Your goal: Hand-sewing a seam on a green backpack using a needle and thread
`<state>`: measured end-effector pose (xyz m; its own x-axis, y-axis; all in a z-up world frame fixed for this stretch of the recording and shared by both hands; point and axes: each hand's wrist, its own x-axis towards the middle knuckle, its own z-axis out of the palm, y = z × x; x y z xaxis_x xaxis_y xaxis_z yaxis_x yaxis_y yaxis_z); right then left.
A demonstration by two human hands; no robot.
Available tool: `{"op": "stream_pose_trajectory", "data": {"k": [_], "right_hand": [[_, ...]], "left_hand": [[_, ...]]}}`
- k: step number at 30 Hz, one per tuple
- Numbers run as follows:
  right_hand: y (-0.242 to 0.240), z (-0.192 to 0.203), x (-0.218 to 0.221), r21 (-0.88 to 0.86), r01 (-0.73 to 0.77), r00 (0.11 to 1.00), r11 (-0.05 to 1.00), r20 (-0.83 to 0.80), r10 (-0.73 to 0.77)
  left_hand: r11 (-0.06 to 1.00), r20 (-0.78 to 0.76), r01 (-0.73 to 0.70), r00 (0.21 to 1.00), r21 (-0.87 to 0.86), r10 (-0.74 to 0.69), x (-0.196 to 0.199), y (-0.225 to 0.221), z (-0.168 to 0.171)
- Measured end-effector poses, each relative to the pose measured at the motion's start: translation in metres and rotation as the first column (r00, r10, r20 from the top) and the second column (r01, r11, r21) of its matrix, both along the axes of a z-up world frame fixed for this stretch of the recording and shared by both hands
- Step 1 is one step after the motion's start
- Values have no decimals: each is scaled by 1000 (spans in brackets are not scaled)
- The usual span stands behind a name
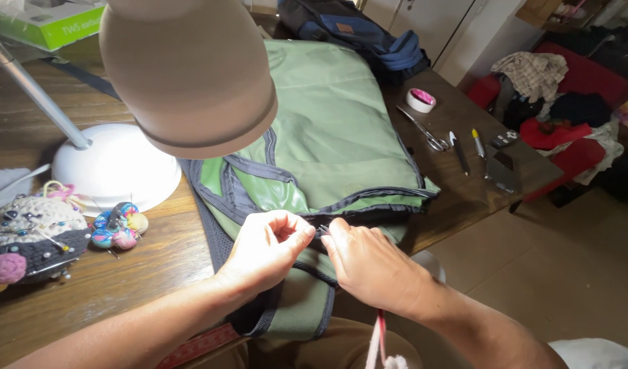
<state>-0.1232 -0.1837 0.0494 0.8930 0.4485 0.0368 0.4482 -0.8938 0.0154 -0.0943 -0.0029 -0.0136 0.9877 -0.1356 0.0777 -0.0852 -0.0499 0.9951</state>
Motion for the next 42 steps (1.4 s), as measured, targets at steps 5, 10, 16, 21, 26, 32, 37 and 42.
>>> {"op": "stream_pose_trajectory", "data": {"k": [5, 10, 16, 21, 26, 32, 37, 42], "right_hand": [[-1, 2, -3, 20, 14, 999, 1000, -32, -13], [4, -4, 2, 8, 19, 1000, 1000, -20, -19], [5, -13, 3, -84, 41, 995, 996, 89, -34], [3, -17, 1, -50, 47, 995, 998, 91, -43], [-19, 2, -46, 309, -56, 998, 950, 25, 51], [-7, -83, -124, 77, 315, 684, 946, -709, -170], [41, -68, -175, 379, 907, 351, 182, -921, 169], [31, -49, -182, 894, -351, 920, 279, 273, 282]], "left_hand": [[1000, 17, -11, 1000, -11, 12, 1, 1, -1], [1000, 51, 0, 999, -12, 1, 0, 0, -4], [1000, 43, -14, 999, 19, 13, -1, 0, -2], [1000, 50, -10, 999, 11, 10, -3, 0, 0], [1000, 111, 4, 994, 4, -5, -13, 11, 0], [971, -142, -48, 990, -232, 15, -94, 26, 12], [913, -44, -36, 999, -405, 20, -169, 29, 17], [930, 503, -240, 789, -278, 353, -221, 19, -19]]}}
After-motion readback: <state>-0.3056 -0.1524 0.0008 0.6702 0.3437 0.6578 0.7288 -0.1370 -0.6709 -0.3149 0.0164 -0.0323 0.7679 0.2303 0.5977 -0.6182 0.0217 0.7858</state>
